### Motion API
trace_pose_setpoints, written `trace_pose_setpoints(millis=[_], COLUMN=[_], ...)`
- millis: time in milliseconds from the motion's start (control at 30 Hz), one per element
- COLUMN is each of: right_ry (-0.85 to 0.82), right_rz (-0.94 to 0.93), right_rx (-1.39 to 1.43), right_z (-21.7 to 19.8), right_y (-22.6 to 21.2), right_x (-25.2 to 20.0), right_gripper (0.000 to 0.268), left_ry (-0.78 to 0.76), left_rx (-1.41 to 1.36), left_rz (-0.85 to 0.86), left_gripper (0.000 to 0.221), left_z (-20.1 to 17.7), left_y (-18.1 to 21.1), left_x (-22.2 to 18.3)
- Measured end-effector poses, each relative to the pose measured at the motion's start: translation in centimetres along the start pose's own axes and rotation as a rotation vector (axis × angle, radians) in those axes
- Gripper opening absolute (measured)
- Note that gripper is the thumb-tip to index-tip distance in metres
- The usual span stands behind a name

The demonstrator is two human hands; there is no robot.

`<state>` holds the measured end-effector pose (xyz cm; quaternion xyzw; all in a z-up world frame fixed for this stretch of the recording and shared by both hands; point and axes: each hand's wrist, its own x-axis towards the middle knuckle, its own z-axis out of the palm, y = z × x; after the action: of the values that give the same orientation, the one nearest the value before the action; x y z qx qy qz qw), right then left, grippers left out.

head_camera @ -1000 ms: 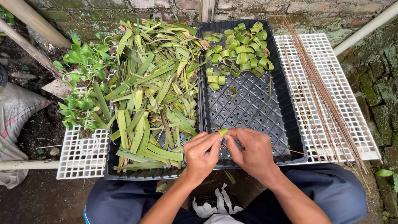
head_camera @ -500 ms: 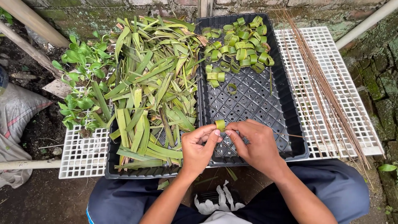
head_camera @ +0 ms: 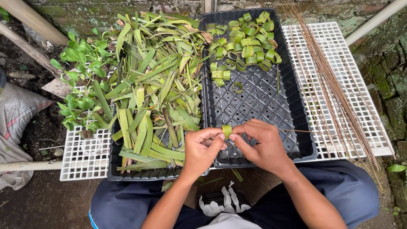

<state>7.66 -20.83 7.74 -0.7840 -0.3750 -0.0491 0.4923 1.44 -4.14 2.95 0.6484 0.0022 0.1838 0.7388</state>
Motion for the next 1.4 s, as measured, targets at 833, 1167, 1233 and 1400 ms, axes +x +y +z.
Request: trace_pose_setpoints(millis=[833, 1167, 1233, 1400], right_ry=[-0.063, -0.044, -0.050, -0.055], right_rz=[0.047, -0.062, -0.067, -0.083], right_rx=[-0.012, -0.123, -0.117, -0.133], right_z=[-1.2, -0.8, -0.9, -0.6], right_y=[-0.3, 0.3, 0.0, 0.3], right_x=[0.1, -0.1, 0.0, -0.2], right_gripper=[0.013, 0.009, 0.009, 0.008], left_ry=[-0.042, -0.118, -0.122, -0.086], left_rx=[0.076, 0.054, 0.066, 0.079], left_rz=[0.063, 0.046, 0.049, 0.063], left_gripper=[0.015, 0.021, 0.021, 0.017], left_z=[0.4, -0.3, -0.3, 0.1], left_y=[1.1, 0.9, 1.0, 1.2], left_x=[0.0, 0.1, 0.1, 0.2])
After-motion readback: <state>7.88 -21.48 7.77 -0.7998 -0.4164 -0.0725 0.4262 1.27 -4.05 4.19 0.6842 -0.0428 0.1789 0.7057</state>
